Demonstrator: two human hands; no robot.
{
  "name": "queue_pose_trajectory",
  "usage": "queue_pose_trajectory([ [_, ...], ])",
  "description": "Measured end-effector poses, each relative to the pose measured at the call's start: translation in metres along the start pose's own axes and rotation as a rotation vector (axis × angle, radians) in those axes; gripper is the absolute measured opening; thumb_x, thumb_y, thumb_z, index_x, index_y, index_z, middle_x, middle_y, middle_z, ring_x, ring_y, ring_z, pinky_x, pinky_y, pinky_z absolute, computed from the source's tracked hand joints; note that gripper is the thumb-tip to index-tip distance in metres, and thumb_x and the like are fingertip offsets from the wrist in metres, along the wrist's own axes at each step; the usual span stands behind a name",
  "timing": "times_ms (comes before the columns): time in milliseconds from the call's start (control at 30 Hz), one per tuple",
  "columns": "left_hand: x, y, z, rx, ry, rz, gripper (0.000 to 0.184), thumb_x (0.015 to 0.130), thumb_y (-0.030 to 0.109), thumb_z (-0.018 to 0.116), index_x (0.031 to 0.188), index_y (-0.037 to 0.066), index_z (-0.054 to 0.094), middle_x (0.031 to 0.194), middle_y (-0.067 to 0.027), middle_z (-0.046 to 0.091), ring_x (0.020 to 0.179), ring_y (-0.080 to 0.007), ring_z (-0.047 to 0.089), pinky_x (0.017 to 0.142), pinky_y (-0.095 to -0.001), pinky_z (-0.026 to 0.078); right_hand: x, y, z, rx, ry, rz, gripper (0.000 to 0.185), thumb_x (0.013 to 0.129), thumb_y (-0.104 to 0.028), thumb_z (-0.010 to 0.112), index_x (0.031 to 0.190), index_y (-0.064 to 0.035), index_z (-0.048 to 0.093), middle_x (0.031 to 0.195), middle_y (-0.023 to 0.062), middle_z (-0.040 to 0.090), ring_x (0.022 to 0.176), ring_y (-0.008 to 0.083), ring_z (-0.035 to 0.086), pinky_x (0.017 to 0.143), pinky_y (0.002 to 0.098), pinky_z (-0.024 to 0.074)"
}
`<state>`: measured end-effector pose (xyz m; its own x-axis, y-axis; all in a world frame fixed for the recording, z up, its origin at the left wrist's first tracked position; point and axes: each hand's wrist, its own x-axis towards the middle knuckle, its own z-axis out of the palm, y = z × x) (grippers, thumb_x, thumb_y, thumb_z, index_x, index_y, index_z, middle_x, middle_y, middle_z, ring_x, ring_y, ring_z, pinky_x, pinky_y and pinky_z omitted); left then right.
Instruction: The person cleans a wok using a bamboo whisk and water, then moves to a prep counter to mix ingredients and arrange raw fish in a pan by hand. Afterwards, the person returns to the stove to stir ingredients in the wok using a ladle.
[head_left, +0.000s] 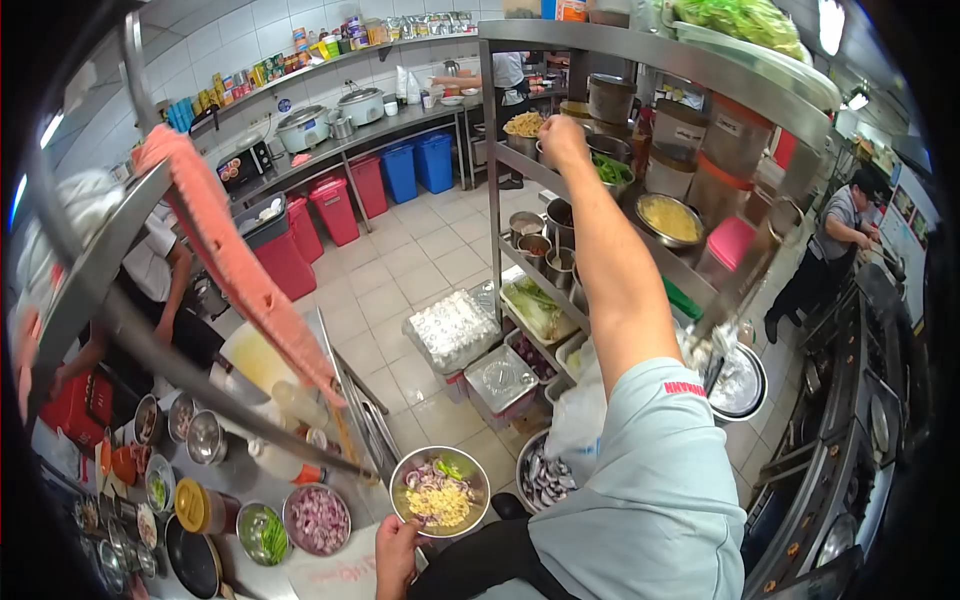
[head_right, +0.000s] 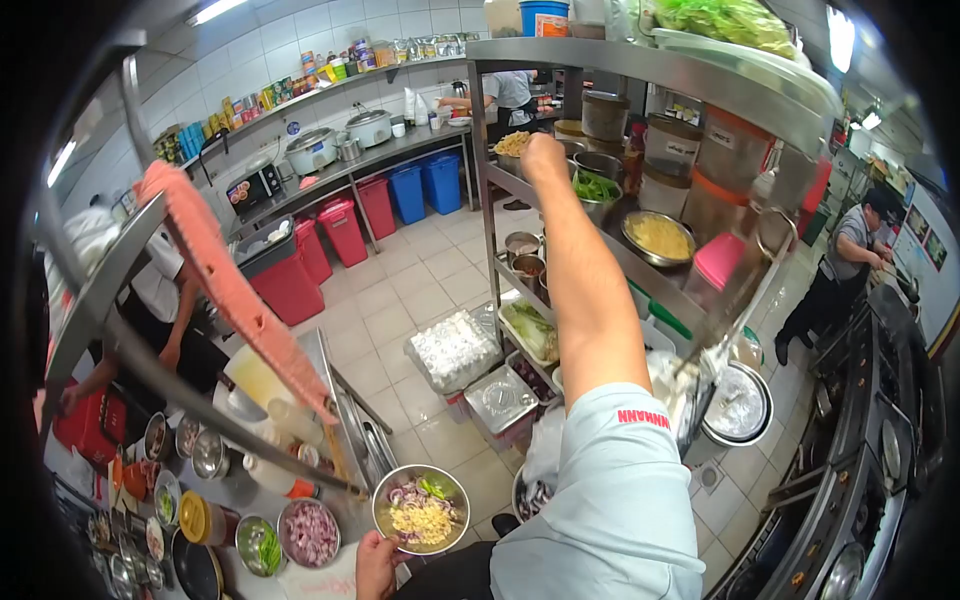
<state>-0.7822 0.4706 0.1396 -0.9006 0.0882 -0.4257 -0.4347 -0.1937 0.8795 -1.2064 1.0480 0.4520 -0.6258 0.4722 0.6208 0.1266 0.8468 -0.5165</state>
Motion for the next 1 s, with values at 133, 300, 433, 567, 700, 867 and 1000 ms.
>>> queue_pose_trajectory([
  [133,0.038,0.013,0.032,0.009,0.018,-0.031,0.008,0.094,0.008,0.063,0.089,0.006,0.058,0.094,-0.0086,0.071,0.078,-0.0146,0.069,0.067,-0.0316,0.062,0.072,0.033,0.035,-0.127,0.066,0.004,0.022,0.089,-0.021,0.067,0.1,-0.005,0.077,0.098,0.0209,0.075,0.097,0.0389,0.072,0.088,0.0496,0.0564],
  [300,0.057,0.045,0.059,0.2,0.0,-0.162,0.038,0.1,0.03,0.064,0.129,0.004,0.064,0.128,-0.0158,0.061,0.123,-0.0209,0.056,0.101,-0.0406,0.048,0.097,0.032,0.068,-0.068,0.045,-0.054,0.032,0.088,-0.027,0.072,0.114,-0.0085,0.075,0.111,0.02,0.074,0.11,0.0367,0.069,0.096,0.0475,0.0551],
  [433,0.076,0.045,0.075,0.068,0.102,-0.033,0.008,0.095,0.008,0.063,0.089,0.006,0.057,0.095,-0.0086,0.071,0.079,-0.0144,0.069,0.069,-0.0317,0.062,0.094,0.019,0.075,-0.211,-0.111,-0.033,0.035,0.092,-0.022,0.07,0.12,-0.002,0.072,0.119,0.0247,0.071,0.12,0.0374,0.066,0.1,0.0463,0.0557],
  [567,0.081,0.058,0.087,0.085,0.118,-0.025,0.009,0.097,0.008,0.062,0.089,0.005,0.058,0.096,-0.0081,0.071,0.081,-0.0142,0.069,0.071,-0.0316,0.062,0.136,0.042,0.093,-0.185,-0.185,-0.026,0.033,0.088,-0.022,0.071,0.115,-0.0033,0.075,0.119,0.0244,0.072,0.115,0.0382,0.069,0.097,0.0471,0.0563],
  [700,0.086,0.058,0.085,0.108,0.105,-0.007,0.008,0.097,0.008,0.062,0.091,0.004,0.06,0.096,-0.0073,0.071,0.082,-0.0136,0.069,0.071,-0.0314,0.063,0.165,0.065,0.095,-0.158,-0.151,0.08,0.041,0.077,-0.035,0.084,0.106,-0.006,0.079,0.113,0.0209,0.074,0.106,0.0364,0.072,0.093,0.0458,0.0566],
  [867,0.086,0.057,0.085,0.131,0.095,-0.003,0.007,0.096,0.008,0.062,0.091,0.004,0.06,0.096,-0.0071,0.071,0.082,-0.0133,0.069,0.071,-0.0313,0.063,0.149,0.052,0.071,-0.236,-0.241,0.032,0.043,0.077,-0.036,0.085,0.105,-0.0043,0.078,0.114,0.0207,0.075,0.105,0.0347,0.073,0.092,0.0438,0.0579],
  [1000,0.087,0.047,0.078,0.136,0.089,-0.005,0.007,0.096,0.008,0.062,0.091,0.004,0.06,0.097,-0.0075,0.072,0.082,-0.0136,0.069,0.07,-0.0311,0.063,0.158,0.06,0.097,-0.296,-0.211,0.092,0.045,0.079,-0.036,0.083,0.108,-0.0017,0.078,0.116,0.0217,0.074,0.109,0.0335,0.072,0.093,0.0418,0.0579],
])
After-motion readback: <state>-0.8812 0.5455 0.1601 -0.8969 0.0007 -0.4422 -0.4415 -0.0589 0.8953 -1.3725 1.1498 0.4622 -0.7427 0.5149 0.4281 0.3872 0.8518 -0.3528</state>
